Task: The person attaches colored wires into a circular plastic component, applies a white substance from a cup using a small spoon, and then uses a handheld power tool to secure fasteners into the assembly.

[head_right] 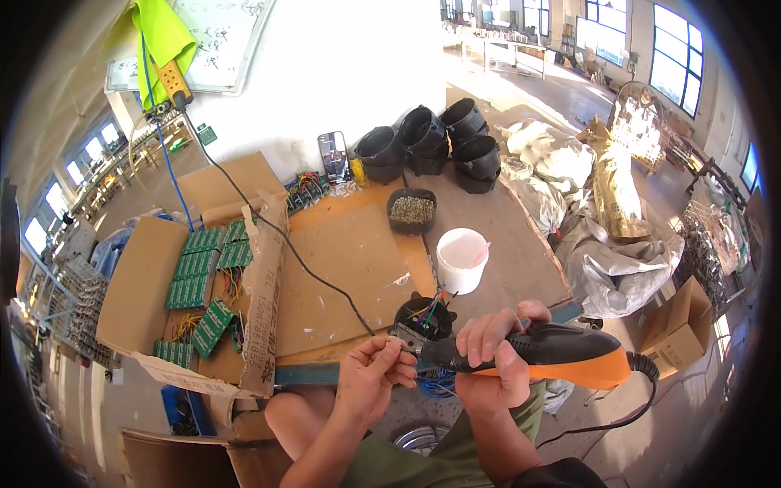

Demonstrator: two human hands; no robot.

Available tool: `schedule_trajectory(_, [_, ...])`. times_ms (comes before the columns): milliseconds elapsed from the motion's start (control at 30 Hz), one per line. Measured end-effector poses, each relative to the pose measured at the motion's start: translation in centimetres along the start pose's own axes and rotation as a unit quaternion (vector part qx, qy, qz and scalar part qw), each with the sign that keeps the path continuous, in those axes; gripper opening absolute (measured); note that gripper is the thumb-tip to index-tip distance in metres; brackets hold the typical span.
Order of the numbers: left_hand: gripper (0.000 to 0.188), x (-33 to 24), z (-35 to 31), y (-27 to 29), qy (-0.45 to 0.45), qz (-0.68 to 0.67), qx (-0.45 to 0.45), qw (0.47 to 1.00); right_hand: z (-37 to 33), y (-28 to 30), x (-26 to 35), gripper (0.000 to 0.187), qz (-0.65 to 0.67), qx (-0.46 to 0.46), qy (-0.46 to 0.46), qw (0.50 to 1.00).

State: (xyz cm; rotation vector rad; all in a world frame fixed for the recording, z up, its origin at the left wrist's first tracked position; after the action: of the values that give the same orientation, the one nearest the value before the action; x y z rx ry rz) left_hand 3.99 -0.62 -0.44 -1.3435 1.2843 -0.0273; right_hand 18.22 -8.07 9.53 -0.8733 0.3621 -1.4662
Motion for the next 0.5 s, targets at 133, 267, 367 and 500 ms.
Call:
schedule_trajectory(133, [0.016, 0.1, 0.1, -0.3, -0.019, 0.052, -0.042, 0.998, -0.2, 0.6, 0.1, 0.048, 0.015, -0.035, -0.018, 0.999])
schedule_trajectory(267, [0.016, 0.2, 0.1, -0.1, -0.024, 0.060, -0.057, 0.996, -0.4, 0.5, -0.1, 0.047, 0.011, -0.040, -0.022, 0.999])
schedule_trajectory(367, [0.017, 0.7, 0.3, 0.8, 0.032, -0.017, -0.005, 0.999, -0.5, 0.7, -0.2, 0.047, 0.039, -0.031, -0.024, 0.998])
schedule_trajectory(500, [0.018, 1.0, 0.3, 1.1, 0.086, -0.087, 0.016, 0.992, -0.6, 1.0, -0.2, 0.045, 0.075, 0.012, -0.008, 0.997])
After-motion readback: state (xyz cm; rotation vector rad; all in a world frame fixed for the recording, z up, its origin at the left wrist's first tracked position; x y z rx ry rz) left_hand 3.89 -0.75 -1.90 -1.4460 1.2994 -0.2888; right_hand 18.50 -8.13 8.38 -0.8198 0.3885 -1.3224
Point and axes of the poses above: each hand's wrist, its own z-axis towards the middle knuckle, its own y-axis out of the back of the hand, x = y × z, the point moved 5 cm from there along z, towards the middle knuckle, and after that the axes turned 13 degrees about y, right-handed, at the moved point
